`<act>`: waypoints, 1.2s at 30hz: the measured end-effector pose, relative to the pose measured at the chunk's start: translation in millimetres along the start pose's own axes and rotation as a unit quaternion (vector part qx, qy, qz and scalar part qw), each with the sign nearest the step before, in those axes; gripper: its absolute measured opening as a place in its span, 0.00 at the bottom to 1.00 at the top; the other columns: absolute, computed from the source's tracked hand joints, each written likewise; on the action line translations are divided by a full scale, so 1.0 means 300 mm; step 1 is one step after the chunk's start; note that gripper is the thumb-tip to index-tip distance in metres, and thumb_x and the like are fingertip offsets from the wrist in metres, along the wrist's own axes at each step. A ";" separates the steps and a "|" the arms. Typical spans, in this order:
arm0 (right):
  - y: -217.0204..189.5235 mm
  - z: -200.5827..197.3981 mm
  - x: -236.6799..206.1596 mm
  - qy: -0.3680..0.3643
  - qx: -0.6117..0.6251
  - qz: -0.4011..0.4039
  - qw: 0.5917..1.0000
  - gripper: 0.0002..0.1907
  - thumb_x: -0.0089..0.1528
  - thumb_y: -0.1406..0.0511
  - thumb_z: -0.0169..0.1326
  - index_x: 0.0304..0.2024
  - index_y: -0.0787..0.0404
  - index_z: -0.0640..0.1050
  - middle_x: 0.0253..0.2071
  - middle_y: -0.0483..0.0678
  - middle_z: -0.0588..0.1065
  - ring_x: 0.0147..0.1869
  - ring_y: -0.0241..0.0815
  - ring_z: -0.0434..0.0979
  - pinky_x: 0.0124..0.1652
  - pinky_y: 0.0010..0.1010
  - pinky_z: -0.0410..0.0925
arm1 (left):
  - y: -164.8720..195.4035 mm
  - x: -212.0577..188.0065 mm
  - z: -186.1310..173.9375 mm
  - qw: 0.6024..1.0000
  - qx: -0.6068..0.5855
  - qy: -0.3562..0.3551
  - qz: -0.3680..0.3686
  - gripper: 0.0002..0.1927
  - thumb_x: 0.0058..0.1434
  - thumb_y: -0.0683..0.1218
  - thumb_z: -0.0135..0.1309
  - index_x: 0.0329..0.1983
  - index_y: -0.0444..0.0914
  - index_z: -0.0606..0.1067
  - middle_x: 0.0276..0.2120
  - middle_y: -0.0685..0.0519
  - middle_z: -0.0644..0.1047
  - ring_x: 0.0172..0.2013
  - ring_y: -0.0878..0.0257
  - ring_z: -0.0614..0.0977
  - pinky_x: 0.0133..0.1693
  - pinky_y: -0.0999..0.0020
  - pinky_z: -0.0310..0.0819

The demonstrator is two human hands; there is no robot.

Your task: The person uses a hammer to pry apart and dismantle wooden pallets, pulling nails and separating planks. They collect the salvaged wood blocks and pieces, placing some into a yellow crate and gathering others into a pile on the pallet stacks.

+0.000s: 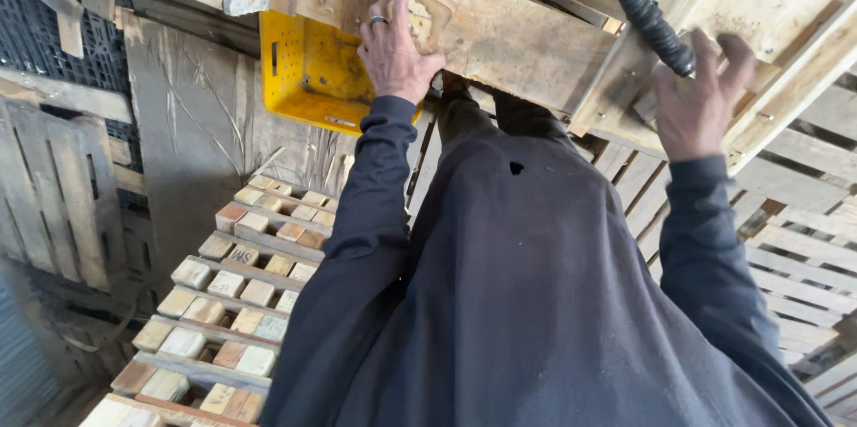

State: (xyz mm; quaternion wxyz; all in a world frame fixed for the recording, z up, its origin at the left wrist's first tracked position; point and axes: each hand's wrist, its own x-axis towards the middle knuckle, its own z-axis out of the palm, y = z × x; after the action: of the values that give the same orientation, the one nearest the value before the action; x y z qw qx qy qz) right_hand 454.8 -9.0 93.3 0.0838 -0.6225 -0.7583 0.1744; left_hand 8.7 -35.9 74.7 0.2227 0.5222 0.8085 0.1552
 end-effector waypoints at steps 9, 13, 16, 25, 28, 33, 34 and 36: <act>0.189 -0.120 -0.345 -0.064 0.035 0.050 0.996 0.68 0.51 0.53 0.76 0.77 0.68 0.45 0.71 0.63 0.57 0.75 0.63 0.59 0.71 0.54 0.59 | 0.011 -0.056 0.027 0.995 0.009 0.050 0.086 0.59 0.50 0.51 0.77 0.78 0.51 0.51 0.64 0.36 0.64 0.62 0.35 0.68 0.59 0.41 0.66; 0.198 -0.051 -0.321 -0.055 -0.039 0.061 0.996 0.62 0.53 0.54 0.78 0.76 0.59 0.50 0.70 0.63 0.58 0.73 0.63 0.61 0.67 0.55 0.59 | 0.032 -0.095 0.025 0.998 0.025 0.034 0.049 0.62 0.48 0.47 0.76 0.79 0.52 0.48 0.62 0.40 0.65 0.61 0.40 0.71 0.58 0.43 0.68; 0.204 -0.049 -0.320 -0.070 -0.007 0.052 0.996 0.59 0.55 0.59 0.74 0.77 0.59 0.50 0.68 0.62 0.59 0.74 0.64 0.61 0.68 0.56 0.60 | 0.050 -0.117 0.033 0.998 0.037 0.046 0.010 0.64 0.46 0.47 0.77 0.79 0.53 0.47 0.61 0.41 0.65 0.59 0.41 0.72 0.57 0.45 0.69; 0.299 -0.068 -0.484 -0.049 -0.096 0.115 0.988 0.59 0.53 0.62 0.71 0.77 0.56 0.49 0.67 0.60 0.60 0.71 0.62 0.60 0.65 0.57 0.58 | 0.033 -0.134 0.044 0.998 -0.024 0.045 0.026 0.66 0.49 0.44 0.76 0.81 0.54 0.43 0.63 0.40 0.61 0.62 0.41 0.70 0.62 0.46 0.68; 0.269 0.000 -0.490 -0.031 -0.118 0.169 0.978 0.63 0.50 0.63 0.70 0.79 0.56 0.45 0.66 0.59 0.60 0.69 0.62 0.61 0.64 0.57 0.58 | 0.035 -0.139 0.040 0.999 -0.048 0.023 0.006 0.64 0.50 0.42 0.73 0.81 0.54 0.43 0.64 0.41 0.60 0.63 0.42 0.70 0.63 0.47 0.69; 0.192 0.060 -0.486 0.044 -0.026 0.326 0.944 0.73 0.52 0.52 0.75 0.80 0.61 0.36 0.58 0.64 0.59 0.61 0.64 0.64 0.59 0.59 0.60 | 0.055 -0.141 0.033 0.998 -0.048 0.030 0.010 0.65 0.49 0.42 0.73 0.81 0.54 0.43 0.62 0.42 0.61 0.63 0.41 0.70 0.64 0.46 0.67; 0.187 0.060 -0.485 0.050 0.004 0.344 0.938 0.72 0.53 0.52 0.73 0.79 0.61 0.35 0.58 0.64 0.59 0.59 0.63 0.66 0.58 0.56 0.63 | 0.059 -0.141 0.033 0.998 -0.050 0.034 0.013 0.65 0.48 0.42 0.73 0.80 0.54 0.43 0.62 0.41 0.61 0.63 0.40 0.69 0.64 0.46 0.66; 0.189 0.061 -0.481 0.054 0.032 0.384 0.921 0.70 0.56 0.50 0.71 0.80 0.58 0.35 0.59 0.63 0.59 0.58 0.61 0.69 0.55 0.52 0.67 | 0.066 -0.138 0.032 0.998 -0.049 0.041 0.013 0.65 0.48 0.41 0.72 0.81 0.53 0.43 0.63 0.39 0.60 0.63 0.39 0.68 0.64 0.45 0.65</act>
State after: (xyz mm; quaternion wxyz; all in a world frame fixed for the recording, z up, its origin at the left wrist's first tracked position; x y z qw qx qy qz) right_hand 530.9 -143.1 68.5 0.0706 -0.8711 -0.4500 0.1833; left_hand 43.9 -65.6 84.2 0.2125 0.5141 0.8016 0.2191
